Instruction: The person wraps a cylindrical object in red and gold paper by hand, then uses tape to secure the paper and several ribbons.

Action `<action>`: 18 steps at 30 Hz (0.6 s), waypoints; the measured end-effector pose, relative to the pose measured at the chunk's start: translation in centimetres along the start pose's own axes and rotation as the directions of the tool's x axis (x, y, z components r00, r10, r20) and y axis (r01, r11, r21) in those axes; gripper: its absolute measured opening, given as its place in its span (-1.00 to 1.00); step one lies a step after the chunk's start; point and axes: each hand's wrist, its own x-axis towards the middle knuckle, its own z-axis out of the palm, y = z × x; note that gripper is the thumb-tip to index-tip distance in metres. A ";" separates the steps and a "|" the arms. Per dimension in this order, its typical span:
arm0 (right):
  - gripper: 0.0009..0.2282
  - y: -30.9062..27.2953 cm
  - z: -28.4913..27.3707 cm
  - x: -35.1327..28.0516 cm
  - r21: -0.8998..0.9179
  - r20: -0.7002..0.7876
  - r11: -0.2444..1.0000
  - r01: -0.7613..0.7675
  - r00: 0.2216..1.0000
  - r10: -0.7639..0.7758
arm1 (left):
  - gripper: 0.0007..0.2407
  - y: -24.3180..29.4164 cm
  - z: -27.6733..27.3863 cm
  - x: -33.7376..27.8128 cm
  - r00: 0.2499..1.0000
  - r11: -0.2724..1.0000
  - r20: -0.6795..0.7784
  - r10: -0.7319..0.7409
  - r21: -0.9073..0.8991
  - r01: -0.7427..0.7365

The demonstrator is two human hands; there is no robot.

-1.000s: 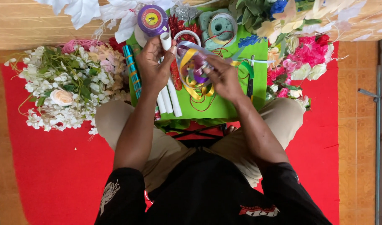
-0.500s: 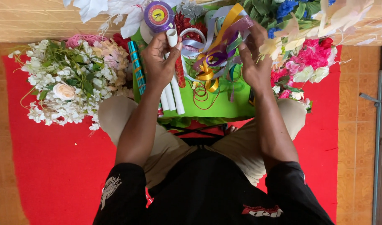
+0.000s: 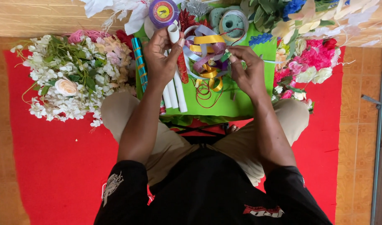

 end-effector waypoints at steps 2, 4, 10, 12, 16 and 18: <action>-0.82 0.5 0.3 -0.6 0.093 -0.046 0.995 -0.038 0.998 0.042 | -0.83 -0.2 -0.2 0.0 1.000 1.000 -0.002 0.002 -0.009 -0.002; -0.86 0.6 0.6 -0.9 0.185 -0.093 0.980 -0.068 0.992 0.086 | -0.82 -0.4 -0.4 0.2 1.000 1.000 0.000 0.008 -0.020 -0.008; -0.82 -0.8 0.0 -0.6 0.283 -0.027 0.957 -0.060 0.997 0.070 | -0.85 -0.3 -1.0 0.7 0.997 0.987 -0.080 0.003 -0.162 -0.016; -0.81 -1.8 -0.9 0.1 -0.139 0.213 0.985 0.104 0.974 -0.073 | -0.83 -0.5 -1.5 0.9 0.996 0.972 -0.089 -0.025 -0.233 0.004; -0.78 -1.1 -0.3 -0.6 -0.121 0.212 0.991 0.055 0.977 -0.028 | -0.88 -0.8 -1.7 1.3 0.996 0.938 -0.089 -0.024 -0.347 -0.009; -0.74 -0.5 -0.1 -1.3 -0.022 0.208 0.994 -0.105 0.972 0.107 | -0.89 -1.5 -1.8 0.6 0.997 0.942 -0.008 -0.070 -0.329 0.064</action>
